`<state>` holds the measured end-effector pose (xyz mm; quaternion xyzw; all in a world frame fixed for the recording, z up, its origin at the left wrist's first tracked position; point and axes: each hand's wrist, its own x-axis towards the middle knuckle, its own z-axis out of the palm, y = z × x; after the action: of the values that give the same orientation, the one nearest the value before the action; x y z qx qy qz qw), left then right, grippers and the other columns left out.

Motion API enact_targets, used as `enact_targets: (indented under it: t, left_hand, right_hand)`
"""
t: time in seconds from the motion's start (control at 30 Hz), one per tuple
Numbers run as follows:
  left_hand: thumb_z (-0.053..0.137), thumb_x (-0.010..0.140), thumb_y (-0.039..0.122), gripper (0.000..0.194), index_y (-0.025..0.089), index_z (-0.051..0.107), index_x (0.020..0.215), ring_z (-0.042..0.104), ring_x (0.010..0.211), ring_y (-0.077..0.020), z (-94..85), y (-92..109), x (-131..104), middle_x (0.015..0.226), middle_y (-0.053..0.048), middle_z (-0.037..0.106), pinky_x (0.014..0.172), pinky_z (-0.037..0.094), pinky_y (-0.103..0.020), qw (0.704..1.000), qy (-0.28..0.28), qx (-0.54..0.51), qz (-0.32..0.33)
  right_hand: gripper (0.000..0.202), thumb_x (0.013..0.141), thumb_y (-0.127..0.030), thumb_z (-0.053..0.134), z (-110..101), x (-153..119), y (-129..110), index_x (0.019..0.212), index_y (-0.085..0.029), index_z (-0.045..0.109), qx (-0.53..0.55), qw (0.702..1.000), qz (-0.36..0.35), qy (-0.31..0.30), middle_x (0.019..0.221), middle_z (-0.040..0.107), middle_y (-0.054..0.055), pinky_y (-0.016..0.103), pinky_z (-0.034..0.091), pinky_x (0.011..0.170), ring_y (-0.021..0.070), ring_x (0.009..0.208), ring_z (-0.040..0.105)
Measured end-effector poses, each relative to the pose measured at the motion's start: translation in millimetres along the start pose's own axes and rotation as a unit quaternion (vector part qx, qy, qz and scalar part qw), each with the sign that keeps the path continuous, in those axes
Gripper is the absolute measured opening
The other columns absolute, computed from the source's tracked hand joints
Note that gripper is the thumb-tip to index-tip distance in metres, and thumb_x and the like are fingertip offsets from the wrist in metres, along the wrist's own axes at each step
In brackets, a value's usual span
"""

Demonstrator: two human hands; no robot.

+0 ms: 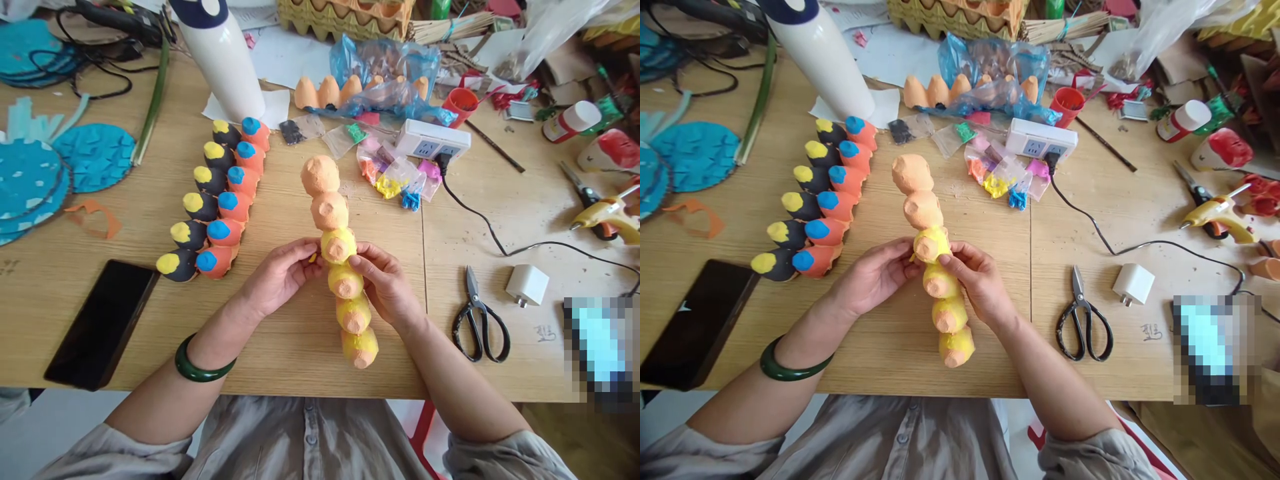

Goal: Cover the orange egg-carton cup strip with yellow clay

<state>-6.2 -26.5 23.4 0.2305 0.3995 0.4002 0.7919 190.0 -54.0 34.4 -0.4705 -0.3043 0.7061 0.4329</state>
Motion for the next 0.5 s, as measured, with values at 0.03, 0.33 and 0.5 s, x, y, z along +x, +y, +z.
enact_targets:
  t: [0.03,0.33,0.5]
  left_hand:
    - [0.083,0.083,0.031,0.023,0.013,0.084,0.097,0.068,0.088,-0.0152,-0.1,-0.1,0.7,0.097,-0.007,0.077,0.079,0.058,-0.023,1.000,0.024,-0.005,0.008]
    - [0.088,0.078,0.031,0.026,0.015,0.084,0.099,0.066,0.082,-0.0133,3.2,-0.7,-0.2,0.098,-0.008,0.078,0.068,0.054,-0.021,0.993,0.064,0.054,0.087]
    - [0.091,0.076,0.027,0.026,0.020,0.085,0.100,0.059,0.071,-0.0093,5.4,-3.5,-2.9,0.101,-0.005,0.077,0.065,0.051,-0.022,0.980,0.061,0.110,0.151]
  right_hand:
    - [0.031,0.080,-0.052,0.087,-0.2,0.2,0.3,0.094,-0.028,0.073,0.000,1.000,-0.004,0.008,0.093,0.076,0.001,0.032,0.055,0.069,0.0183,0.076,0.067]
    - [0.032,0.072,-0.040,0.089,-3.9,5.8,3.4,0.093,-0.022,0.073,0.017,0.999,-0.003,0.044,0.082,0.067,-0.003,0.024,0.045,0.059,0.0100,0.065,0.052]
    - [0.026,0.072,-0.032,0.087,-1.2,4.8,3.8,0.092,-0.021,0.075,0.027,0.999,-0.002,0.038,0.087,0.069,-0.002,0.025,0.045,0.061,0.0100,0.067,0.052]
